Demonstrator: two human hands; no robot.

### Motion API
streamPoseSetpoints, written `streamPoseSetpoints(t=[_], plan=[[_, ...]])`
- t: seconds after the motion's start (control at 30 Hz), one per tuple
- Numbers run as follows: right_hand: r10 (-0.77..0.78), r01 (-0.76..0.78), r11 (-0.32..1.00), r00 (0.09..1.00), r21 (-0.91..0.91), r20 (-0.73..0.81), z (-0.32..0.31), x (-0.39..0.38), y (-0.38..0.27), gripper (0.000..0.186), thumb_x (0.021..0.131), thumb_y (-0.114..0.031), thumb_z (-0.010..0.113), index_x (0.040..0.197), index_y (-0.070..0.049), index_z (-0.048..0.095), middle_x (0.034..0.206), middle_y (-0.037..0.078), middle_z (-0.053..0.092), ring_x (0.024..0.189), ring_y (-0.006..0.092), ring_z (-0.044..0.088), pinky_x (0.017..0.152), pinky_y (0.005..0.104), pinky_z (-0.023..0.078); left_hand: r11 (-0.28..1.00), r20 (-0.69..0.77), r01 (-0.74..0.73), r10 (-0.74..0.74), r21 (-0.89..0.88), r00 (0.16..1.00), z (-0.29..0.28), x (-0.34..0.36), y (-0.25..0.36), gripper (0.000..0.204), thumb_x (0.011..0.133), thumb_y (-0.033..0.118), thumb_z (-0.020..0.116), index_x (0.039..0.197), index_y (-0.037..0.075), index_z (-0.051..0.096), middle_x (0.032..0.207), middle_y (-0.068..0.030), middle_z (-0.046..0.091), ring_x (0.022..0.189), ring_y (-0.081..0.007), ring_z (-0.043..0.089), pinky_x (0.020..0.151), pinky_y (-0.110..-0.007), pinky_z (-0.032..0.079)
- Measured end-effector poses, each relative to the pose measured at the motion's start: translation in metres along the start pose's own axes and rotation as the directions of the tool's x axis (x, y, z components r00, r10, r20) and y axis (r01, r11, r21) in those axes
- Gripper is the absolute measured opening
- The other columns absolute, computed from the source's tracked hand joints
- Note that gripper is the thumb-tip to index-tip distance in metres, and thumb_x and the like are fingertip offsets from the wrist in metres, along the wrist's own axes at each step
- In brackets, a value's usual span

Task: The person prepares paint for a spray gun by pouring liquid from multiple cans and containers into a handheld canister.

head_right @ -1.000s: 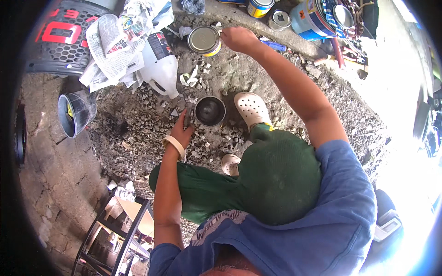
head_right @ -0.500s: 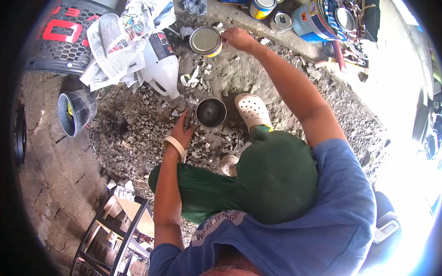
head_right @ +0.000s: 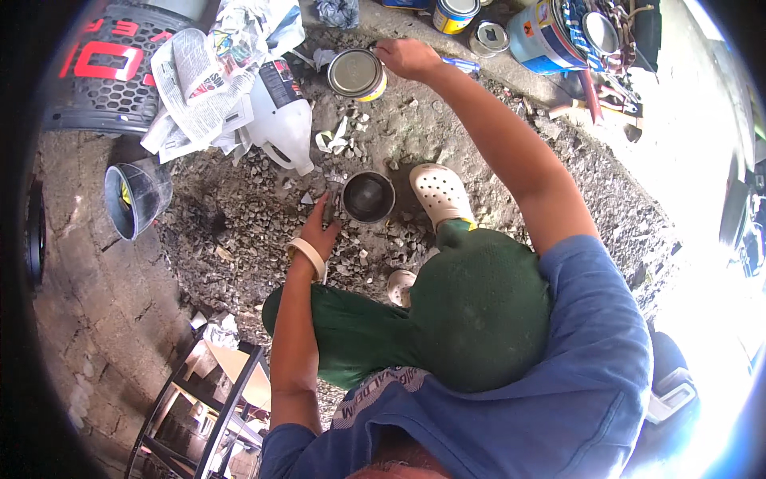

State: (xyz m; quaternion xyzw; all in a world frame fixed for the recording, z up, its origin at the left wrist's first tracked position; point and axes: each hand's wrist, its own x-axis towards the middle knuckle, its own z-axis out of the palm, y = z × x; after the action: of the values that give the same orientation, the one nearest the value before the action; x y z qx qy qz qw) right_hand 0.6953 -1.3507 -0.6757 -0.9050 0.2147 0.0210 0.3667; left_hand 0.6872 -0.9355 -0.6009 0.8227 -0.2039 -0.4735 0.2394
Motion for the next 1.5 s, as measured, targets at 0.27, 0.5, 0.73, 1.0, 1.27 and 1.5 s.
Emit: streamPoseSetpoints(t=[0.27,0.5,0.73,1.0,1.27,1.5], plan=[[0.200,-0.605,0.643,0.724,0.469,0.660,-0.019,0.040,0.014,0.038,0.098,-0.039,0.053,0.076,-0.008,0.058,0.062,0.002,0.042,0.048,0.0133,0.040,0.040,0.0315,0.032,0.998,0.021,0.013,-0.011,-0.062,1.000,-0.003,-0.004,0.006,0.070,0.095,0.007,0.059,0.158,0.009,0.028,0.149,-0.0254,0.047,0.137,-0.0400,0.048,0.112,-0.044,0.039],[-0.264,0.273,0.960,0.956,-0.060,0.130,-0.003,0.026,0.019,0.037,0.098,-0.035,0.050,0.098,-0.003,0.067,0.091,0.019,0.070,0.090,0.0391,0.067,0.083,0.0476,0.052,1.000,0.016,0.029,-0.028,-0.012,0.999,-0.005,-0.001,0.005,0.070,0.095,0.007,0.059,0.158,0.008,0.028,0.152,-0.0251,0.044,0.139,-0.0396,0.045,0.114,-0.045,0.038],[0.225,-0.170,0.909,0.969,0.381,-0.105,-0.040,-0.062,-0.014,0.035,0.099,-0.032,0.052,0.109,-0.003,0.067,0.108,0.024,0.069,0.102,0.0416,0.066,0.091,0.0466,0.051,0.999,0.043,0.033,-0.033,-0.016,0.999,-0.004,0.003,0.006,0.070,0.095,0.007,0.057,0.158,0.009,0.027,0.153,-0.0252,0.043,0.140,-0.0410,0.044,0.114,-0.045,0.037],[0.481,-0.276,0.776,0.840,0.567,-0.250,-0.120,-0.084,0.015,0.030,0.101,-0.027,0.052,0.100,-0.001,0.068,0.062,-0.001,0.053,0.045,0.0080,0.046,0.041,0.0255,0.038,0.999,0.006,-0.048,0.048,0.014,0.999,0.001,0.005,0.006,0.068,0.093,0.010,0.060,0.156,0.009,0.032,0.145,-0.0282,0.050,0.132,-0.0436,0.051,0.108,-0.046,0.042],[0.385,-0.246,0.825,0.903,0.509,-0.188,-0.132,-0.074,0.037,0.027,0.101,-0.028,0.054,0.101,-0.004,0.067,0.061,-0.004,0.047,0.046,0.0050,0.039,0.041,0.0237,0.031,0.999,0.017,-0.033,0.033,0.032,0.999,0.002,0.006,0.005,0.069,0.092,0.010,0.060,0.156,0.010,0.032,0.143,-0.0282,0.052,0.130,-0.0438,0.052,0.107,-0.046,0.043],[0.436,-0.296,0.767,0.891,0.569,-0.125,-0.140,-0.072,0.035,0.025,0.099,-0.027,0.056,0.099,-0.006,0.068,0.060,-0.004,0.049,0.047,0.0057,0.040,0.042,0.0237,0.031,0.999,0.002,-0.031,0.031,0.023,1.000,0.000,0.004,0.008,0.071,0.092,0.011,0.061,0.157,0.013,0.031,0.141,-0.0286,0.053,0.128,-0.0454,0.054,0.106,-0.047,0.044]])
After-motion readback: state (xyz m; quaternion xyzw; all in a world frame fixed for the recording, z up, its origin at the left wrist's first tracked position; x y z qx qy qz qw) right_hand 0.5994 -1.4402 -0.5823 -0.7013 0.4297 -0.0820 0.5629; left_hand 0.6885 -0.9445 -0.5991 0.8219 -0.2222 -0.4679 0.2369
